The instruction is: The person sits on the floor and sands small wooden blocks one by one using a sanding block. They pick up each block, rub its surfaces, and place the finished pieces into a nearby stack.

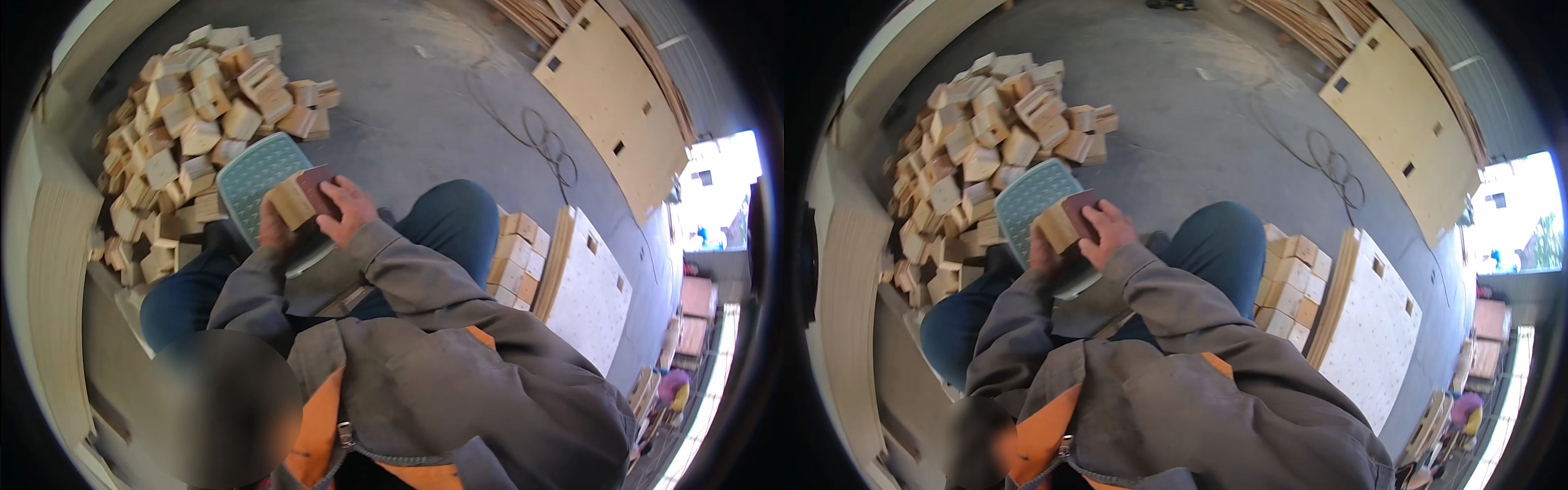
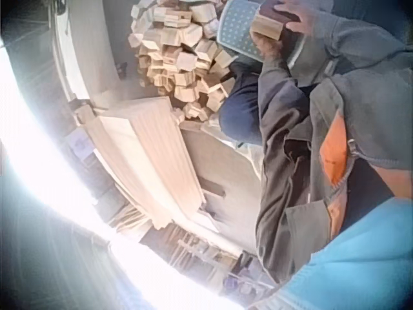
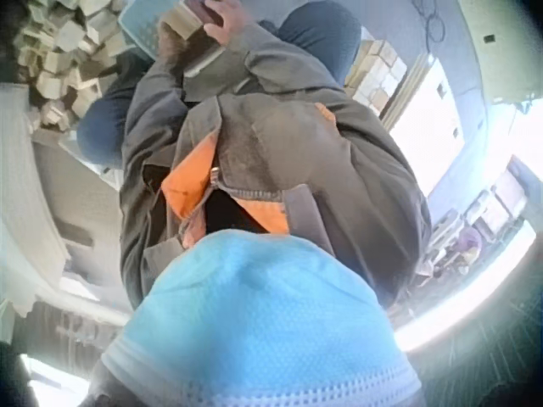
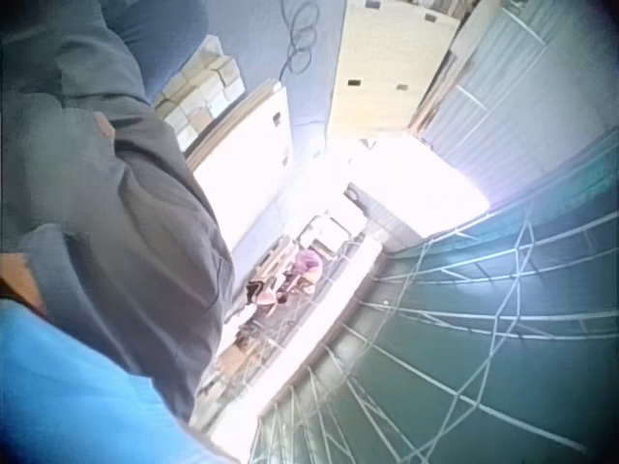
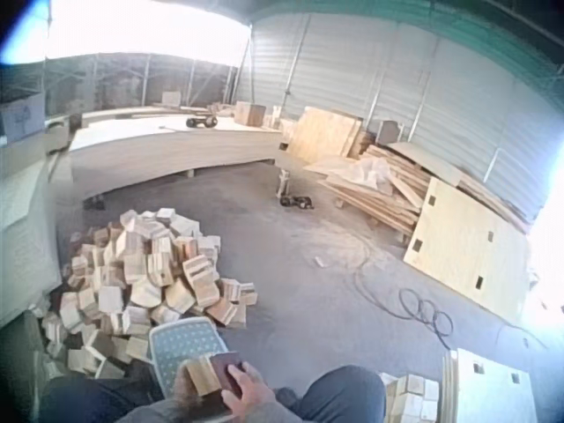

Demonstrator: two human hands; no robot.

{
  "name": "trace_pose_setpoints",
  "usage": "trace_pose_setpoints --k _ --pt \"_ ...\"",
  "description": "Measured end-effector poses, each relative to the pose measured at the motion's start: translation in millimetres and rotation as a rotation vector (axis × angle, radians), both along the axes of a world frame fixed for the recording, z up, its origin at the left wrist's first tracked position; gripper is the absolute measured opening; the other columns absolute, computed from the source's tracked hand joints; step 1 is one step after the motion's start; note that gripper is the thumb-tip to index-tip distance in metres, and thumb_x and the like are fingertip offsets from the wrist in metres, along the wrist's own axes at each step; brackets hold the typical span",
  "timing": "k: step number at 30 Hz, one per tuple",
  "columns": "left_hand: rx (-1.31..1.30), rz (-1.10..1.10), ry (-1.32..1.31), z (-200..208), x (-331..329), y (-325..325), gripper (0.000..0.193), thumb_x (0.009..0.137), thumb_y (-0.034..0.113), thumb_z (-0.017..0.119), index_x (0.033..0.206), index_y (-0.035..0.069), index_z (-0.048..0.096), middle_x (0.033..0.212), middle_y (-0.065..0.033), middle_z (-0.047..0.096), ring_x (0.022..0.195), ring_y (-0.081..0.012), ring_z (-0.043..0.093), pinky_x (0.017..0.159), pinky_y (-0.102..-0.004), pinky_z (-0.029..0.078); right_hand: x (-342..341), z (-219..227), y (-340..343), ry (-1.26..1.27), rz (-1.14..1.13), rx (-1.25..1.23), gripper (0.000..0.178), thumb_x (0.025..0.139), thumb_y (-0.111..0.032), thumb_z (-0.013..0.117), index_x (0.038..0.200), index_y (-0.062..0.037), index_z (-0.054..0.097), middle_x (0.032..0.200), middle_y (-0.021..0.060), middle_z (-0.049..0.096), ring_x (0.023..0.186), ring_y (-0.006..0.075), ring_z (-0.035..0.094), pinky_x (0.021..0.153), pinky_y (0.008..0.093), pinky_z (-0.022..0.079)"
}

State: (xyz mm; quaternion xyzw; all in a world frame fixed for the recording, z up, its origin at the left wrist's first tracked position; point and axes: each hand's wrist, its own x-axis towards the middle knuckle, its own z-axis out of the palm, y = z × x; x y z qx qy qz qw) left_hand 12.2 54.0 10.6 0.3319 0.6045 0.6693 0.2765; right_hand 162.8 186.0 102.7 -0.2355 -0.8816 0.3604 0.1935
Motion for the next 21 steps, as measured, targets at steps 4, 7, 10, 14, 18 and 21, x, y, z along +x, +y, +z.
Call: trace_pose_setpoints --k 4,7,10,14,18,21 --pt "-0.061 0.045 -0.022 -37 -20 -13 0.088 0.074 0.005 0.09 0.142 0.01 0.035 0.136 -0.0107 0.058 0.124 -0.0239 0.062 0.105 -0.0417 0.054 -53 15 0 -0.062 -0.002 0.05 0.067 0.082 -0.03 0.077 0.146 -0.0176 0.06 0.155 0.0206 0.05 0.132 0.047 0.052 0.114 0.0514 0.044" --pt "-0.164 0.045 0.123 -10 -10 0 0.086 0.072 0.005 0.089 0.14 0.007 0.036 0.13 -0.0098 0.06 0.12 -0.024 0.064 0.103 -0.0406 0.054 -80 27 21 -0.175 -0.038 0.09 0.066 0.084 -0.03 0.076 0.147 -0.019 0.06 0.157 0.0178 0.048 0.134 0.0462 0.051 0.115 0.0498 0.044" --pt "-0.143 0.094 0.161 2 -8 -2 0.084 0.072 0.005 0.088 0.139 0.006 0.038 0.128 -0.0099 0.062 0.119 -0.0252 0.065 0.102 -0.04 0.054 -85 29 16 -0.223 -0.039 0.167 0.065 0.085 -0.031 0.075 0.148 -0.0205 0.06 0.16 0.0149 0.046 0.133 0.0446 0.052 0.114 0.0493 0.045" --pt "-0.1 0.137 0.159 5 -6 -6 0.074 0.073 0.01 0.088 0.133 0.005 0.045 0.126 -0.0133 0.064 0.119 -0.0261 0.066 0.1 -0.039 0.054 -49 33 -4 -0.195 0.021 0.257 0.065 0.084 -0.028 0.076 0.147 -0.0214 0.061 0.162 0.0105 0.045 0.128 0.0419 0.054 0.111 0.0506 0.046" --pt "-0.114 0.141 0.173 29 -5 -5 0.068 0.073 0.018 0.09 0.129 0.004 0.053 0.123 -0.0174 0.065 0.118 -0.0303 0.066 0.1 -0.0401 0.053 9 45 -25 -0.178 0.151 0.382 0.066 0.082 -0.024 0.078 0.146 -0.0224 0.061 0.162 0.0054 0.045 0.123 0.0383 0.054 0.105 0.0522 0.047" --pt "-0.095 0.243 0.222 21 0 -9 0.074 0.073 0.02 0.091 0.133 0.005 0.052 0.122 -0.0184 0.064 0.116 -0.0359 0.065 0.101 -0.0429 0.053 21 53 -34 -0.23 0.18 0.454 0.064 0.083 -0.023 0.077 0.145 -0.0232 0.061 0.163 0.002 0.044 0.123 0.0367 0.053 0.102 0.0528 0.047"
